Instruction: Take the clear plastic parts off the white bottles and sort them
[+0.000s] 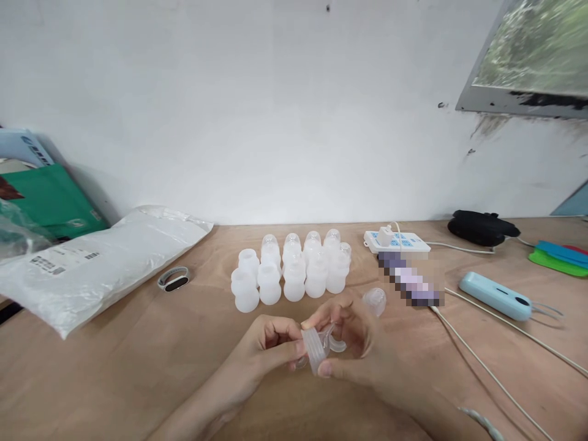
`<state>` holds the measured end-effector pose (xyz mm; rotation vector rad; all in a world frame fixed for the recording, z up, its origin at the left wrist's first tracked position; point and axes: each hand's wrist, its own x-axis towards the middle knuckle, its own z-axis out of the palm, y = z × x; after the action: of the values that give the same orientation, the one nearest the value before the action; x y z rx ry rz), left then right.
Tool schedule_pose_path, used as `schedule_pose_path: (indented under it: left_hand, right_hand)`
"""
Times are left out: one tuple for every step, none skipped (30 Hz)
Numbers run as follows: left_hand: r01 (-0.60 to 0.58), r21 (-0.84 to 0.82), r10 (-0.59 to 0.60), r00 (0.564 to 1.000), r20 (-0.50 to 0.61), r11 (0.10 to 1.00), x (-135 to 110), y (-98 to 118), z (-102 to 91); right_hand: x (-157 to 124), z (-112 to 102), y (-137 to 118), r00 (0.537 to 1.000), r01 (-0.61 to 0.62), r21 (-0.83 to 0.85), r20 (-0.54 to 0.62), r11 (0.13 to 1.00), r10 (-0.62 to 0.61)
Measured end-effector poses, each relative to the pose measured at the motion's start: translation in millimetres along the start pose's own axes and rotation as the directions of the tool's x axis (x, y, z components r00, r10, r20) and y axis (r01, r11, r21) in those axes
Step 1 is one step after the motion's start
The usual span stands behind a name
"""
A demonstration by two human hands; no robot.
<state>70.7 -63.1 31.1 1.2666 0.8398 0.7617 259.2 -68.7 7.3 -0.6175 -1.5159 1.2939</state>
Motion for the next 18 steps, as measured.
schedule_pose_path:
  left_hand:
    - [-0.007,-0.004,0.007,1.000,0.005,1.000,0.2,-1.0,-1.4]
    - [-0.012,-0.013,0.012,1.000,0.007,1.000,0.6,-1.9,-3.6]
    - [-0.017,-0.026,0.017,1.000,0.004,1.000,1.3,-2.9,-6.8]
    - [-0.023,-0.044,0.023,1.000,-0.011,0.999,2.4,-3.9,-11.1]
    - [-0.034,-0.062,0.032,0.999,-0.038,0.997,4.0,-4.9,-16.2]
    - [-0.048,-0.069,0.043,0.996,-0.074,0.996,6.1,-5.9,-21.7]
    - [-0.064,-0.057,0.057,0.992,-0.116,0.996,8.7,-7.1,-27.3]
    - [-0.074,-0.008,0.072,0.986,-0.150,0.997,11.8,-8.5,-32.5]
    - [-0.074,0.068,0.085,0.981,-0.172,0.995,15.1,-10.3,-36.8]
    - [-0.066,0.153,0.093,0.979,-0.181,0.986,18.5,-12.6,-40.0]
    - [-0.053,0.235,0.097,0.979,-0.180,0.971,21.8,-15.7,-42.1]
    - [-0.040,0.301,0.097,0.980,-0.175,0.953,24.8,-19.5,-43.2]
    - [-0.029,0.347,0.094,0.981,-0.171,0.937,27.3,-24.0,-43.5]
    - [-0.019,0.378,0.089,0.982,-0.167,0.926,29.3,-29.0,-43.3]
    - [-0.009,0.401,0.083,0.982,-0.167,0.916,30.7,-34.2,-43.0]
    - [0.002,0.430,0.079,0.982,-0.170,0.903,31.6,-39.1,-42.7]
    - [0.012,0.458,0.076,0.982,-0.173,0.889,32.1,-43.6,-42.6]
    - [0.020,0.486,0.075,0.981,-0.176,0.874,32.2,-47.1,-42.8]
  right_hand:
    - [2.2,-2.0,2.1,1.000,-0.012,0.062,0.003,0.998,0.012]
    - [4.8,-5.3,4.2,1.000,-0.019,0.103,-0.003,0.994,0.020]
    - [7.8,-10.0,6.0,0.999,-0.024,0.125,-0.020,0.992,0.026]
    - [10.7,-15.9,7.0,0.998,-0.024,0.129,-0.050,0.991,0.031]
    - [13.6,-22.6,7.0,0.995,-0.015,0.115,-0.092,0.993,0.026]
    - [16.0,-29.5,5.8,0.990,-0.007,0.080,-0.143,0.997,0.018]
    - [17.9,-36.0,3.6,0.981,0.008,0.013,-0.195,1.000,-0.005]
    - [19.2,-41.6,0.5,0.972,0.018,-0.085,-0.231,0.996,-0.037]
    - [19.8,-46.0,-3.1,0.967,0.023,-0.212,-0.243,0.977,-0.076]
    - [19.8,-49.1,-6.9,0.969,0.026,-0.355,-0.220,0.935,-0.110]
    - [19.4,-51.0,-10.3,0.979,0.029,-0.495,-0.162,0.869,-0.124]
    - [18.7,-52.0,-13.1,0.990,0.037,-0.619,-0.084,0.785,-0.112]
    - [18.0,-52.5,-14.8,0.997,0.052,-0.719,-0.004,0.693,-0.078]
    - [17.4,-52.7,-15.4,0.997,0.070,-0.793,0.064,0.605,-0.032]
    - [17.0,-53.0,-14.7,0.994,0.088,-0.846,0.111,0.526,0.013]
    - [16.9,-53.5,-12.8,0.989,0.107,-0.884,0.141,0.455,0.043]
    - [17.2,-54.1,-9.8,0.985,0.129,-0.912,0.162,0.389,0.053]
    - [17.7,-55.0,-6.0,0.982,0.153,-0.931,0.181,0.332,0.055]
